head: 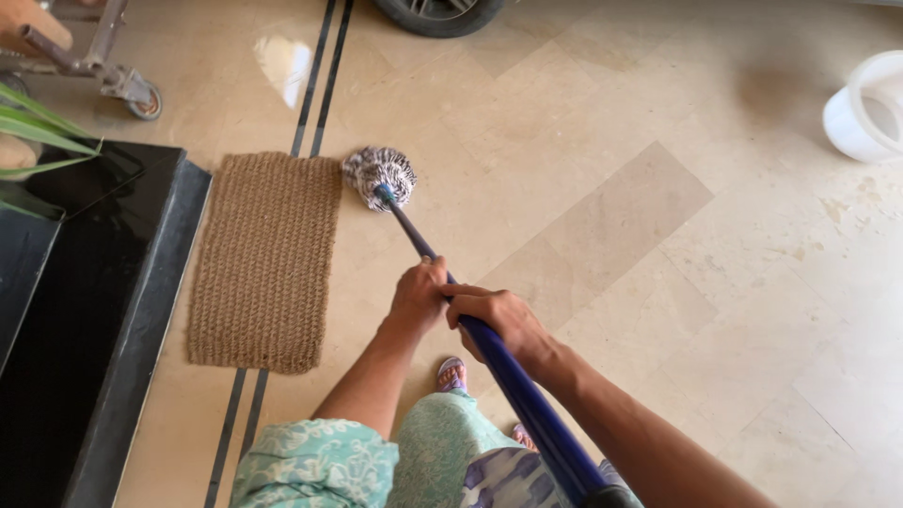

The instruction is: The person mops a tiled floor using a string mop, moving around a parked car, a doormat, and several potted plants.

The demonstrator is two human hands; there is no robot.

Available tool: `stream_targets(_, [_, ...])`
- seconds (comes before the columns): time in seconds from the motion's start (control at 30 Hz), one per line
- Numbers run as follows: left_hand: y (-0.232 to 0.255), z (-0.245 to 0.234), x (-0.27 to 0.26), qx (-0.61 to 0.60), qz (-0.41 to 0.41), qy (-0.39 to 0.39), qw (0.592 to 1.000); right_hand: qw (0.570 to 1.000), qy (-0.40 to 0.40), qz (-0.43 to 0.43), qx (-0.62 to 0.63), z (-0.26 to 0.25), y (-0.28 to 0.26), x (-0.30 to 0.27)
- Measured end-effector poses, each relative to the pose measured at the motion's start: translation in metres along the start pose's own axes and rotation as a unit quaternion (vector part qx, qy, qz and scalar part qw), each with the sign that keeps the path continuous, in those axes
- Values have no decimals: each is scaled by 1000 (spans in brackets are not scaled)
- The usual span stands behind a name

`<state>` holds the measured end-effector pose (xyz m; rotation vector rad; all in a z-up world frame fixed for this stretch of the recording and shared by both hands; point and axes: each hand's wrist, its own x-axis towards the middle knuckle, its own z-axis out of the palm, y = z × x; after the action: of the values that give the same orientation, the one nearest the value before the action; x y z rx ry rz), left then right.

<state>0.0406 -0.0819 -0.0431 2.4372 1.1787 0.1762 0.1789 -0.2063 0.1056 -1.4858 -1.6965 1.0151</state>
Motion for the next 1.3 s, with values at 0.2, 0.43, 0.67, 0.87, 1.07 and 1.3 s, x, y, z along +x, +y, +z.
stream_targets(0.2, [134, 54, -27, -15, 42, -94, 995, 995, 74, -48, -50, -60, 4, -134])
stream_targets(0.43, [290, 94, -63, -44, 114, -178, 976, 973, 118, 189, -64, -98, -9, -267])
stream_targets(0.67, [354, 152, -89, -35, 227, -203, 952, 953, 245, 138, -108, -74, 16, -336])
stream_targets(0.87, [297, 134, -107, -62, 231, -193, 952, 951, 252, 170, -61, -20, 4, -309])
stream_targets(1.07, [171, 49, -131, -62, 183, -151, 969, 971, 227, 22, -77, 55, -47, -222])
stream_targets(1.3, [6, -45, -189, -65, 113, -59, 990, 990, 120, -32, -66, 158, -113, -119])
